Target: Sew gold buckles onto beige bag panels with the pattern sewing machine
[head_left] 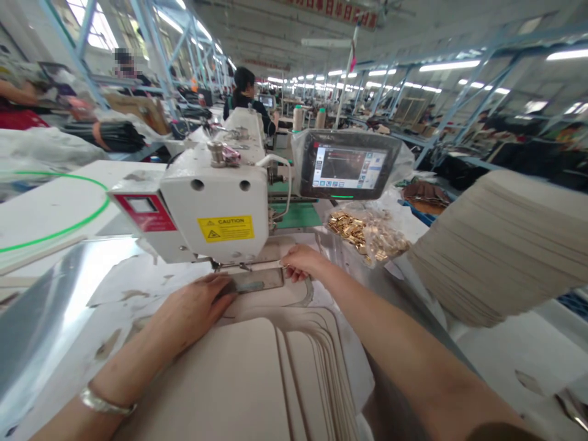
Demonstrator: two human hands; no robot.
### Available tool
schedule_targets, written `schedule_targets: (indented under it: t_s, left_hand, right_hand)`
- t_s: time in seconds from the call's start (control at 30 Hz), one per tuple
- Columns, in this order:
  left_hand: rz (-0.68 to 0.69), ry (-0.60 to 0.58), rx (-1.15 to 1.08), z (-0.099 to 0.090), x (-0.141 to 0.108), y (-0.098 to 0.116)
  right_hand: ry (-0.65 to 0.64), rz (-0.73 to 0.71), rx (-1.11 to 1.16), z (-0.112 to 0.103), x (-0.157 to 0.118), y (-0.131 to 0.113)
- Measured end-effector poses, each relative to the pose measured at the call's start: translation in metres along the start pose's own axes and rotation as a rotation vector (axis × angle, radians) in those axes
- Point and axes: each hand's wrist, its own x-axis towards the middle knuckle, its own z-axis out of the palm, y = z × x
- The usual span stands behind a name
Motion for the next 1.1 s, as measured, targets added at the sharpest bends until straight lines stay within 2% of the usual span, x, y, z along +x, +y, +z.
schedule_targets:
  t_s: [0.3, 0.5, 0.6, 0.73, 0.93, 1.1]
  left_hand:
    - [0.131, 0.044, -0.126, -0.002, -0.008, 0.019]
    - [0.194, -0.162, -0.259, -0.008, -0.022, 0.036]
    - [0.216, -0.208, -0.262, -0.005, -0.027, 0.041]
    - [0.232, -0.177, -0.272, 0.000, -0.028, 0.044]
    - [0.214, -0.121, -0.173, -0.009, -0.028, 0.065]
    - [0.188, -0.168, -0.138, -0.011, -0.022, 0.078]
  right_hand:
    - [0.039, 0.027, 0.037, -0.033, -0.007, 0.022]
    - [0.074, 0.019, 0.084, -0.050, -0.010, 0.038]
    - [0.082, 0.016, 0.093, -0.050, -0.011, 0.039]
    - [0.111, 0.000, 0.094, -0.046, -0.014, 0.037]
    - [0.132, -0.025, 0.072, -0.044, -0.023, 0.037]
    - [0.140, -0.072, -0.044, -0.039, -0.028, 0.045]
